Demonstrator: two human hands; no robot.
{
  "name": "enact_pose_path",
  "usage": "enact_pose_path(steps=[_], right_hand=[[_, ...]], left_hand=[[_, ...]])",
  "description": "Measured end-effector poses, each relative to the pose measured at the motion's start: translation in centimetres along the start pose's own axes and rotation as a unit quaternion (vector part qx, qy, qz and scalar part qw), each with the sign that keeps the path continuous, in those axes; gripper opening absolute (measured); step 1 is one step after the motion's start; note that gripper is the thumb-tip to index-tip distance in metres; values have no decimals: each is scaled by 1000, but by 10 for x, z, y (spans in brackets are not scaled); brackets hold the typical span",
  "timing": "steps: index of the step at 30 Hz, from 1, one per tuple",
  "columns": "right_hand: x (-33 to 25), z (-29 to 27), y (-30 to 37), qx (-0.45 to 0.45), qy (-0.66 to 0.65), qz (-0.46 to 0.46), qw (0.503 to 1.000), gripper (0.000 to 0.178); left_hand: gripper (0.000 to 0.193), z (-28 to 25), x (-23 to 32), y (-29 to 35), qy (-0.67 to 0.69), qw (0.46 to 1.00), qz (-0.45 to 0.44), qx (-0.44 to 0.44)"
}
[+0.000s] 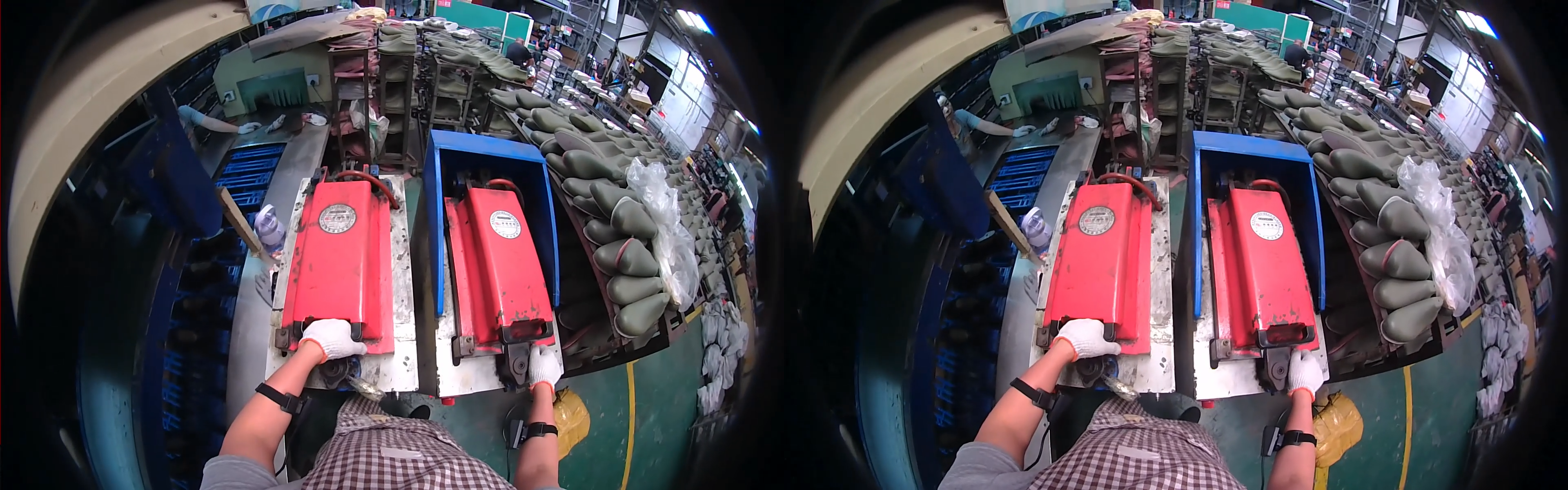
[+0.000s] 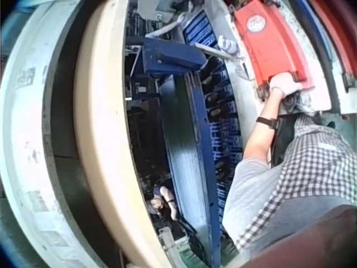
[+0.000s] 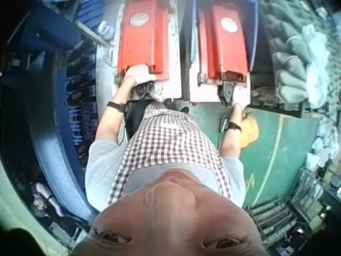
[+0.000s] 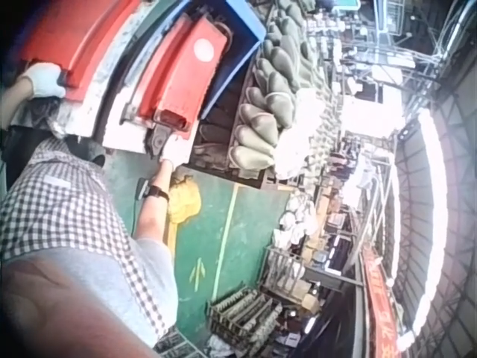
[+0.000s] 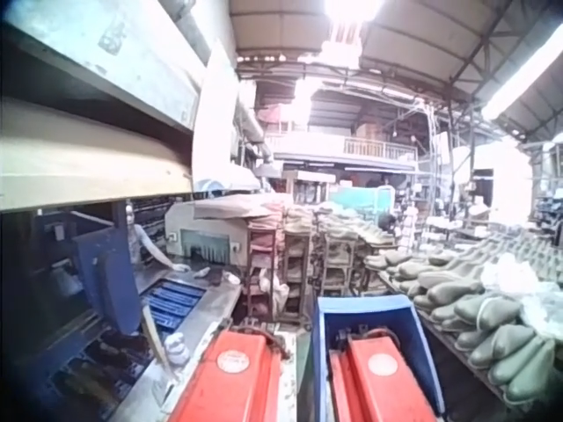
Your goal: Attaching outsoles to shoe uppers on lasts using an industrial pneumatic press.
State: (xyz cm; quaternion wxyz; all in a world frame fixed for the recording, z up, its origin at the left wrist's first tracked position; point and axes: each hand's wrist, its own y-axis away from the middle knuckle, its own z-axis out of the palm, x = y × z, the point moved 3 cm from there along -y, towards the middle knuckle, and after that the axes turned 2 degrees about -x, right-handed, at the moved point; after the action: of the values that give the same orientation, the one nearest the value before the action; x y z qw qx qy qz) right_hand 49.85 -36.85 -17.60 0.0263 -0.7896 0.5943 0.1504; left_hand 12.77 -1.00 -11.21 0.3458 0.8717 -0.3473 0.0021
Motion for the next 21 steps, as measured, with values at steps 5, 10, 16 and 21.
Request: enact_pose_path(steps=[5, 10, 16, 21], right_hand=[[2, -1, 2, 18, -3, 1, 1000, 47], [-6, -2, 4, 14, -1, 3, 1000, 47], [-1, -1, 3, 2, -12, 17, 1000, 49], [-3, -2, 5, 7, -19, 19, 1000, 48]], left_hand=[[72, -3, 4, -1, -5, 1000, 1, 0], [74, -4, 3, 2, -36, 999, -10, -10], [76, -5, 6, 3, -27, 999, -32, -11], [77, -5, 7, 3, -29, 999, -29, -10]])
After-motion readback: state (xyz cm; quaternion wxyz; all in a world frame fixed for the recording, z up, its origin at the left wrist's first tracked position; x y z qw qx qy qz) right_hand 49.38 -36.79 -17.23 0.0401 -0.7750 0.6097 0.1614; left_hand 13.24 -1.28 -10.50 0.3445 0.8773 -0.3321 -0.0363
